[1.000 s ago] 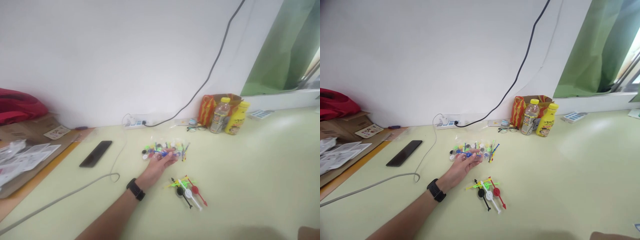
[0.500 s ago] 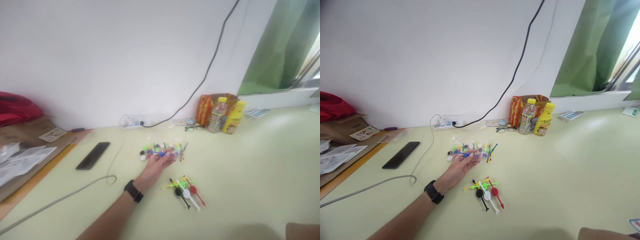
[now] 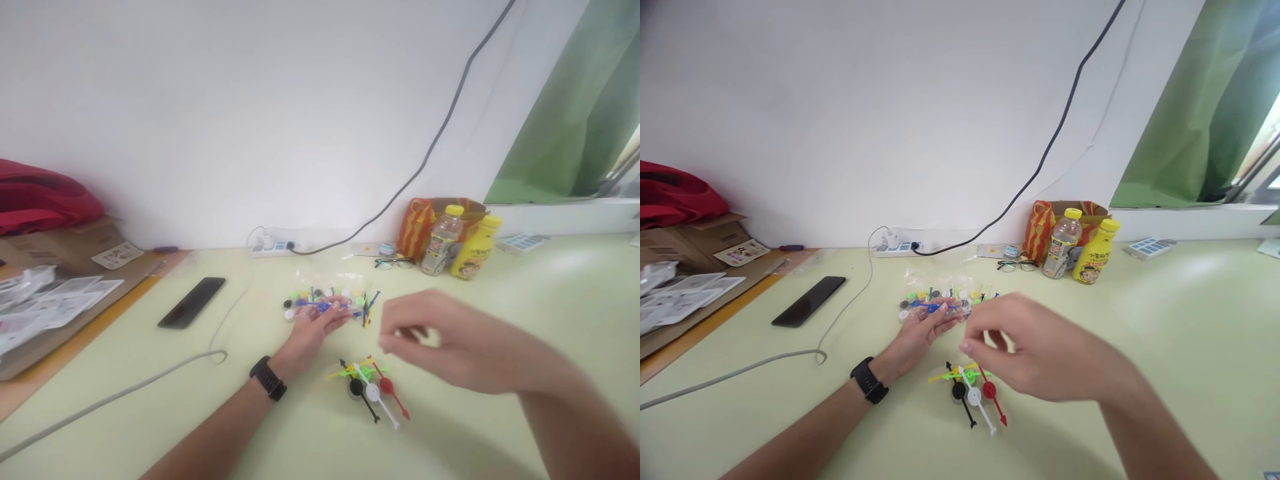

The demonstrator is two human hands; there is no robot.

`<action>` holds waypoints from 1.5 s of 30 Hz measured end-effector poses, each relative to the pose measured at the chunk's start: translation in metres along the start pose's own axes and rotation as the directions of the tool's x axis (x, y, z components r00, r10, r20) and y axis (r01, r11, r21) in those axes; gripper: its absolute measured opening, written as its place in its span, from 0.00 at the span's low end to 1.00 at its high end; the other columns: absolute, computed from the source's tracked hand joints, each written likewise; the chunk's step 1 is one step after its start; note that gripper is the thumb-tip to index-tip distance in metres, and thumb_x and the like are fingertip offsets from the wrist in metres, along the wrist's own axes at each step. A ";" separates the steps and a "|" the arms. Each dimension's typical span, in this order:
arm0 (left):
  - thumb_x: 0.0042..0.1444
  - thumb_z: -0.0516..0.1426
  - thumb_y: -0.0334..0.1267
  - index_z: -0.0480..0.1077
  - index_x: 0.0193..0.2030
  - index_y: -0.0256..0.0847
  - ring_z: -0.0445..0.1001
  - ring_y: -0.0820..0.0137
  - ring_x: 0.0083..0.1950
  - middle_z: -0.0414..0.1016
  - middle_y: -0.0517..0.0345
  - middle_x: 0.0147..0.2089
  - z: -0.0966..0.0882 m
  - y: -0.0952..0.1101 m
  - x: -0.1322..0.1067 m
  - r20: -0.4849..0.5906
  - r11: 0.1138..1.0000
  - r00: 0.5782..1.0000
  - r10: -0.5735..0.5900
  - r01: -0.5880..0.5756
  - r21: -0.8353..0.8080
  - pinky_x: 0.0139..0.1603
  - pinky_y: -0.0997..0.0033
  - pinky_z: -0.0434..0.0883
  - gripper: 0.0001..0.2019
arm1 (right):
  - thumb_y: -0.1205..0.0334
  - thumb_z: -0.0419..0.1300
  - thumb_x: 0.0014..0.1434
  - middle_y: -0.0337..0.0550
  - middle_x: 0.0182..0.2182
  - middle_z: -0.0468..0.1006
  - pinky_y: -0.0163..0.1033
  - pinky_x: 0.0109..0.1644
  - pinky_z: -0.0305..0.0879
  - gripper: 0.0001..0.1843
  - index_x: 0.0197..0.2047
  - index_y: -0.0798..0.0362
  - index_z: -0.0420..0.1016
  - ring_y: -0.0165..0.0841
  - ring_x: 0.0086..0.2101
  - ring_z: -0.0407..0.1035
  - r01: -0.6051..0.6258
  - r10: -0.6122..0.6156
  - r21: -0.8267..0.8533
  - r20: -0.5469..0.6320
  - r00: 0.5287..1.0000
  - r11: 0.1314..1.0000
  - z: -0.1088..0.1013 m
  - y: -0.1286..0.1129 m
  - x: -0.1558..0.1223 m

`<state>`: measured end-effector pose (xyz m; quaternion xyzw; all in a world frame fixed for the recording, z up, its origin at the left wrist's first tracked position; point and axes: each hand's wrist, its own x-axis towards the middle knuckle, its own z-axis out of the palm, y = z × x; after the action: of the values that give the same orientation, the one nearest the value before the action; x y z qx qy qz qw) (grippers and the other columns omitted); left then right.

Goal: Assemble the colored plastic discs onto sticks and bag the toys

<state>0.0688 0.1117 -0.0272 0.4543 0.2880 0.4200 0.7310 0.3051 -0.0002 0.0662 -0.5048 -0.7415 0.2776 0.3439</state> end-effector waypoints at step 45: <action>0.60 0.65 0.42 0.65 0.65 0.40 0.78 0.58 0.55 0.80 0.42 0.52 0.001 0.000 -0.001 0.023 1.000 0.999 -0.023 0.023 -0.008 0.62 0.53 0.70 0.28 | 0.52 0.73 0.48 0.44 0.29 0.81 0.39 0.37 0.73 0.16 0.35 0.54 0.80 0.32 0.28 0.74 -0.055 0.425 0.695 -0.373 0.825 0.717 0.063 0.063 0.054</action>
<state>0.0686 0.1102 -0.0267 0.4527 0.2831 0.4077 0.7407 0.2768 0.0677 -0.0073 -0.5006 -0.4024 0.4208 0.6406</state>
